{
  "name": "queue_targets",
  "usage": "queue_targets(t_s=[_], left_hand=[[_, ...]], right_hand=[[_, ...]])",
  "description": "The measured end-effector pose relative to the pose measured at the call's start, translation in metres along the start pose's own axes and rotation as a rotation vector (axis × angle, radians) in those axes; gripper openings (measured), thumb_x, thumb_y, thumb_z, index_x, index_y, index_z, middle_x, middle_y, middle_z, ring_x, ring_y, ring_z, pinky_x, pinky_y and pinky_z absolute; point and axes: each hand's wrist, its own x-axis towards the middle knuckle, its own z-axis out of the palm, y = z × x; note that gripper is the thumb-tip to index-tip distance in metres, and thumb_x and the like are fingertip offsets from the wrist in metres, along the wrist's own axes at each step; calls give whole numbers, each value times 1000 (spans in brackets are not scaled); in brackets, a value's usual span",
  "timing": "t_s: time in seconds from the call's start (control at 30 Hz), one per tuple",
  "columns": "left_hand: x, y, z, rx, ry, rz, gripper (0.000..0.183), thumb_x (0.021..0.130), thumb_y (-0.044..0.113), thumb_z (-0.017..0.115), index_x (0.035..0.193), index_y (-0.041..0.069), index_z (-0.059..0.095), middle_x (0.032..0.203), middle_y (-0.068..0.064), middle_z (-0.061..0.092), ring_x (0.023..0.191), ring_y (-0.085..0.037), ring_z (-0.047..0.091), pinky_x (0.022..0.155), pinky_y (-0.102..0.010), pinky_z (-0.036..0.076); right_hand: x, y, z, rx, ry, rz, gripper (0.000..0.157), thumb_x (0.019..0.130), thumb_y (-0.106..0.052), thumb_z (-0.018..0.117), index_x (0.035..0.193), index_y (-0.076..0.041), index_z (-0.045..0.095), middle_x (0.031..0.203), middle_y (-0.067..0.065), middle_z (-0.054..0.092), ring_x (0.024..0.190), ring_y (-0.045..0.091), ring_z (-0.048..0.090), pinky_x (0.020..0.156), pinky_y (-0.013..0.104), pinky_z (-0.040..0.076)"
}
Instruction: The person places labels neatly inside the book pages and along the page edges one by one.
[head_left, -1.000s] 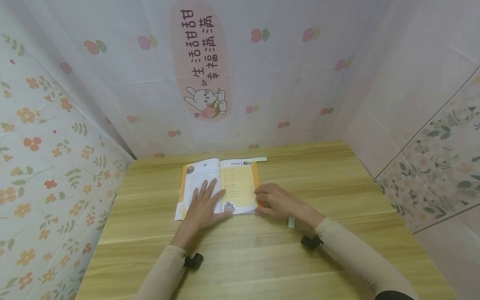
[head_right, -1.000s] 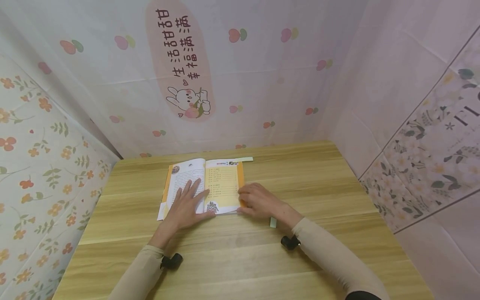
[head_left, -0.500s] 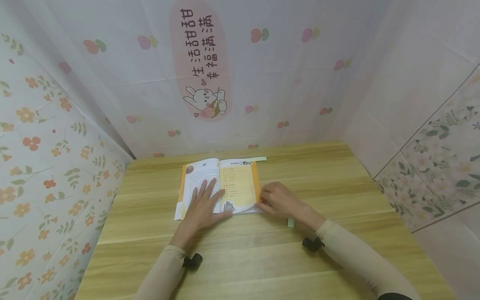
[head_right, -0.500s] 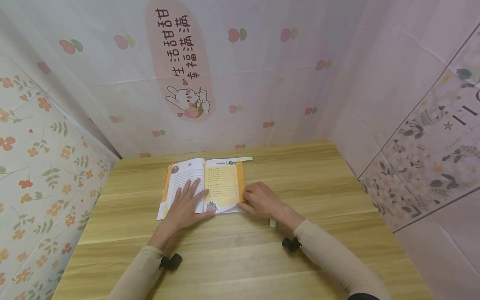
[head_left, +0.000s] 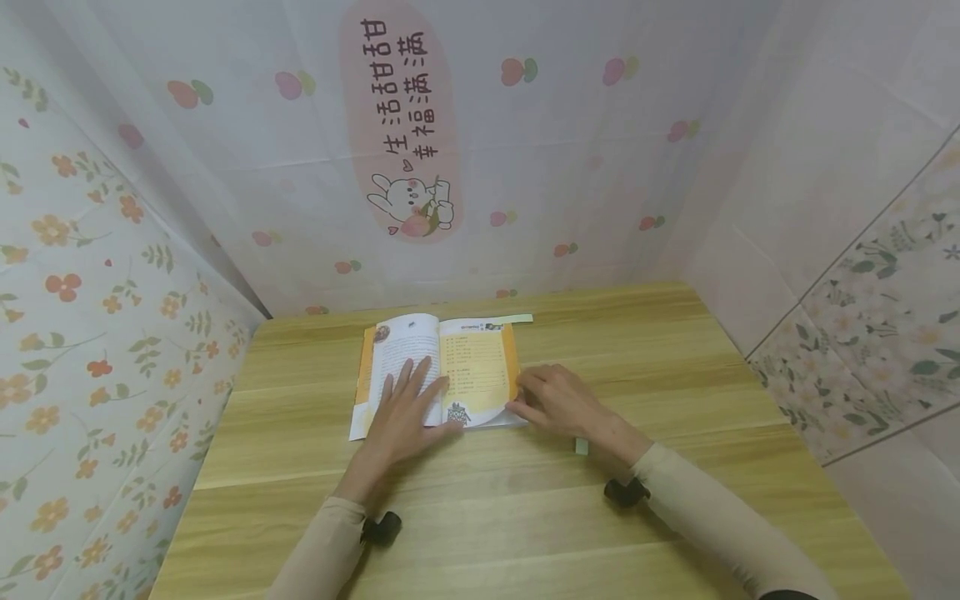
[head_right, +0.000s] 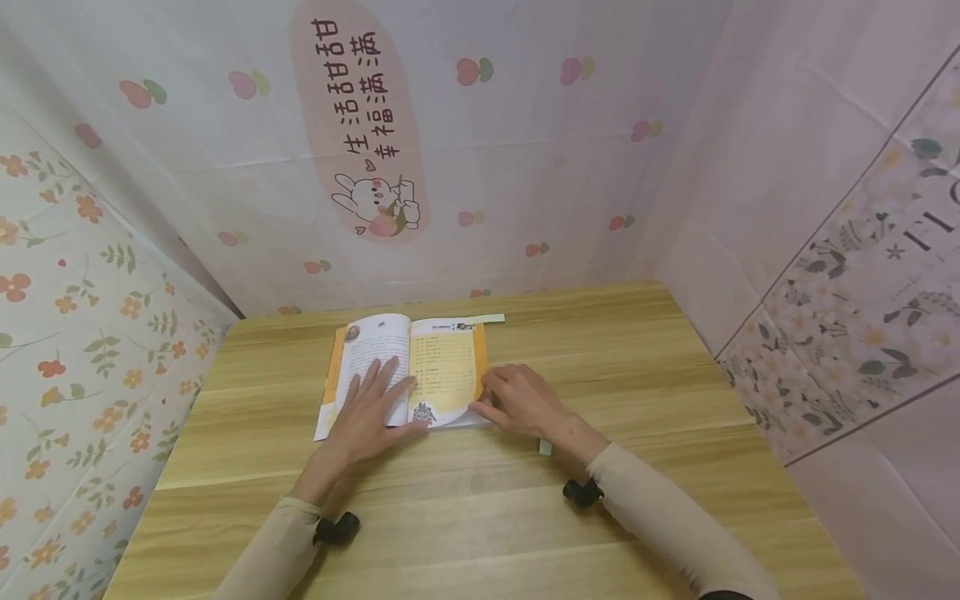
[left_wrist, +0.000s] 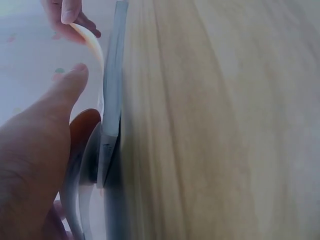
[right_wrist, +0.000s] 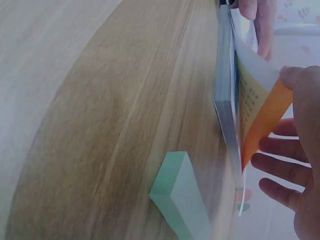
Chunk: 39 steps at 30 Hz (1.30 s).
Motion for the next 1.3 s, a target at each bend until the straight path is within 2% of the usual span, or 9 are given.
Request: queue_targets(t_s=[0.1,0.17,0.23,0.3,0.47,0.6,0.87,1.0,1.3], left_hand=[[-1,0,-3,-6,16,1,91,97,72,75,169,21,53,189,-15,26,177,-48,19,140,-77,19],[-2,0,-4,-15,32,7,90,98,70,76,170,21,52,189,-16,27,176,-49,21,139,-77,21],[-3,0,-6,-30,53,17,90,98,68,77,170,19,52,188,-17,29,175,-50,22,138,-79,21],[-4,-1,-8,-35,68,22,90,99,67,76,170,19,51,188,-17,30,175,-50,22,138,-79,22],[-6,-2,-13,-39,76,19,90,102,67,72,174,21,46,189,-15,28,177,-47,19,140,-76,20],[-7,-1,-19,-40,79,15,89,103,67,70,175,22,44,189,-15,28,177,-46,19,140,-75,20],[-9,-1,-29,-10,136,42,88,102,63,73,175,21,44,186,-16,34,175,-46,26,138,-76,26],[-10,-4,-32,-5,167,48,86,102,59,74,174,21,45,185,-18,36,174,-48,29,137,-77,27],[-13,-6,-38,-31,179,44,85,103,57,74,173,18,46,185,-18,36,174,-49,28,137,-78,25]], right_hand=[[1,-2,-1,25,36,-15,39,101,-43,84,112,-7,76,92,2,73,78,13,62,74,30,58],[2,-4,-2,25,58,-26,46,100,-42,85,122,-2,77,107,9,81,90,22,75,84,38,67],[3,-7,-3,21,70,-28,56,100,-42,86,133,2,75,124,17,82,108,32,81,95,47,70],[3,-8,-2,18,75,-28,65,99,-43,86,141,5,71,139,24,78,123,41,79,104,55,68],[7,-13,-1,44,85,-39,74,101,-44,83,151,7,64,149,29,72,132,46,76,110,59,65],[11,-17,0,63,84,-47,74,103,-43,81,155,5,60,154,28,69,136,46,73,112,60,63],[23,-28,1,89,-12,-8,74,105,-46,76,165,-9,53,169,17,57,147,40,66,118,60,59],[28,-32,5,112,-44,-14,71,108,-46,73,167,-13,52,174,17,51,152,40,62,121,62,56],[38,-39,14,118,-108,-49,69,112,-48,67,170,-15,49,180,19,43,160,42,54,126,63,52]])
